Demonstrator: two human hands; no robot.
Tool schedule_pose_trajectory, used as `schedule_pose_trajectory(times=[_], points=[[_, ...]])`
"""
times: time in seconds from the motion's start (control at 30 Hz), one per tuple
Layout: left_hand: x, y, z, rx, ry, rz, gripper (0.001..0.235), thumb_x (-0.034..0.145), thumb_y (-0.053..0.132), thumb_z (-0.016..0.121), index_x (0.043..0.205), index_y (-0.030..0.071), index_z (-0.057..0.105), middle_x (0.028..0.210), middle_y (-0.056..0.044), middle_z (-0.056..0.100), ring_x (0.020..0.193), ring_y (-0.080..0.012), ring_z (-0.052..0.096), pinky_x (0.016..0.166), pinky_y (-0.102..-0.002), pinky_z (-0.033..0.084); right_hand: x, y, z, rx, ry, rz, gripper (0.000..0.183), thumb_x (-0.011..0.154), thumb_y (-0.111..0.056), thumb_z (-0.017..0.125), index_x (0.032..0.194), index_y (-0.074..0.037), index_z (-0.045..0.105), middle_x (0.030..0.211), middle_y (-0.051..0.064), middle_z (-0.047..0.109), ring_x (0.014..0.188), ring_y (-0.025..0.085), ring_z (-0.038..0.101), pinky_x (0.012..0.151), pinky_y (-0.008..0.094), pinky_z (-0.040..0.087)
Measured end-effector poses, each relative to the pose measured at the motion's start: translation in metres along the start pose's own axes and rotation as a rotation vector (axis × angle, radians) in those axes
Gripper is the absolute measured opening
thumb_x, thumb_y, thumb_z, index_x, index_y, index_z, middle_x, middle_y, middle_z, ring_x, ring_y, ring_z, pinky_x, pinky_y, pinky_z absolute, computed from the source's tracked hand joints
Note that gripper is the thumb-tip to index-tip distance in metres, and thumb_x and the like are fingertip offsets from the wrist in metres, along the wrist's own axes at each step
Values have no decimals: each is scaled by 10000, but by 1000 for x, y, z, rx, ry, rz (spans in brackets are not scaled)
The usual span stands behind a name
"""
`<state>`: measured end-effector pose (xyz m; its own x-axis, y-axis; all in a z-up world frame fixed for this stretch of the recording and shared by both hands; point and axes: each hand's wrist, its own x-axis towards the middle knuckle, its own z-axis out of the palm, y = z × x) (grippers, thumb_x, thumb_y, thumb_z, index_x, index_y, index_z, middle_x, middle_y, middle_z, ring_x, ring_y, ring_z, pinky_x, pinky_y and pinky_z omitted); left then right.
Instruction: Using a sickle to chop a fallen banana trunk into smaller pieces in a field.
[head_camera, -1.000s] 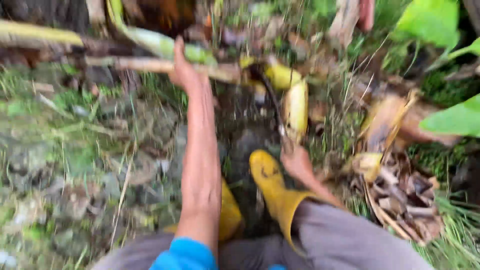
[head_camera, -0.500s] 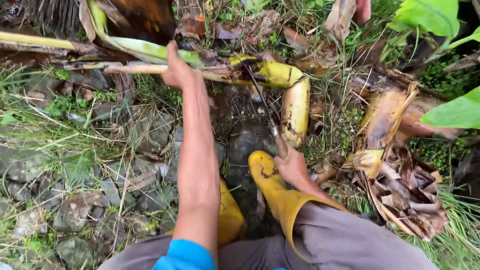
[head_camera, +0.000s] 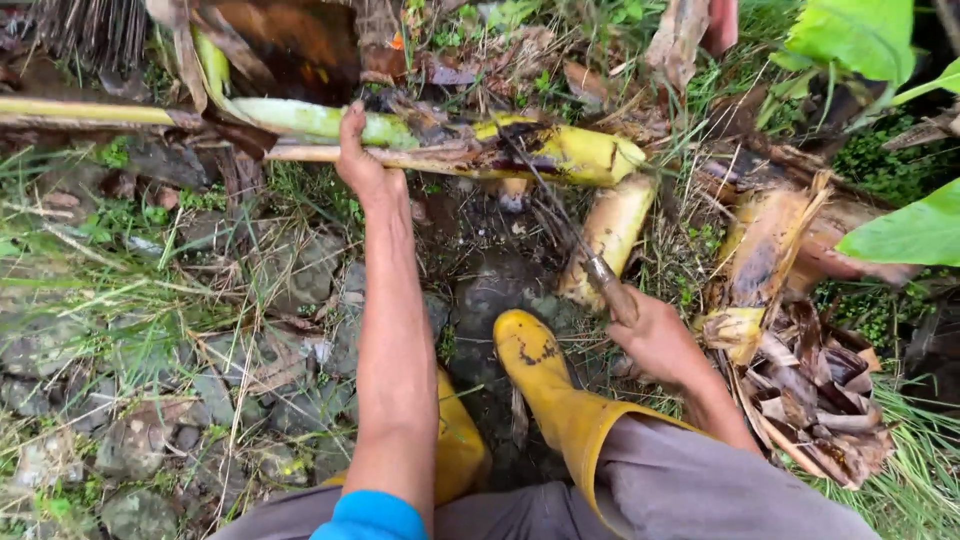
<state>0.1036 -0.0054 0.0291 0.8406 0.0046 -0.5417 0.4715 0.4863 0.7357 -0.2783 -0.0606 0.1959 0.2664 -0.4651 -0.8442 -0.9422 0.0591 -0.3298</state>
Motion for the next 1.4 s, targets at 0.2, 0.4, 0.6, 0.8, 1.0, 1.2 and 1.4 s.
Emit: schedule_pose_trajectory(times=[0.2,0.4,0.6,0.8,1.0,1.2,1.4], points=[[39,-33,-28,-356,-321,-15,339,712,71,870,1041,73,787,1044,-59,801,1038,-193,722,963,-410,568,-9,17,-14,-10,-26,-37,471,925,-41,564,1391,-95,525,743,59,490,520,171,545,440,296,551],[67,-21,-62,-313,-550,-95,418,785,219,816,1157,68,698,918,-30,709,829,-164,725,812,-298,660,21,94,-5,110,-61,-171,132,903,1,655,1016,54,701,778,209,673,674,344,655,728,436,557],[66,6,-47,-370,-247,-131,373,744,117,897,1060,37,716,996,-70,715,923,-224,712,913,-457,637,29,58,26,191,-46,-385,97,849,-27,754,914,16,697,749,170,658,690,307,656,747,452,539],[-2,38,-7,-286,23,20,528,777,277,898,1139,17,614,1040,-188,651,968,-355,676,935,-625,582,67,50,67,467,26,-311,192,828,-5,732,1007,-43,673,523,93,551,386,194,546,395,291,462],[-91,96,15,-391,-148,42,807,889,416,756,1496,48,371,1503,-216,386,1414,-348,402,1247,-552,293,64,40,56,582,-8,-285,249,805,56,694,1047,13,652,501,96,462,362,161,488,333,292,438],[-64,71,-3,-326,-121,-20,1058,779,671,654,1587,113,257,1602,-237,250,1419,-378,361,1231,-578,315,51,23,47,725,-63,-279,264,823,70,648,1081,24,619,483,75,431,339,137,455,332,290,430],[15,5,-51,-222,152,5,728,956,410,693,1518,61,389,1530,-268,360,1348,-469,419,1069,-634,482,46,15,46,564,-17,-332,208,865,57,614,1073,44,620,530,86,504,363,155,490,364,295,456]])
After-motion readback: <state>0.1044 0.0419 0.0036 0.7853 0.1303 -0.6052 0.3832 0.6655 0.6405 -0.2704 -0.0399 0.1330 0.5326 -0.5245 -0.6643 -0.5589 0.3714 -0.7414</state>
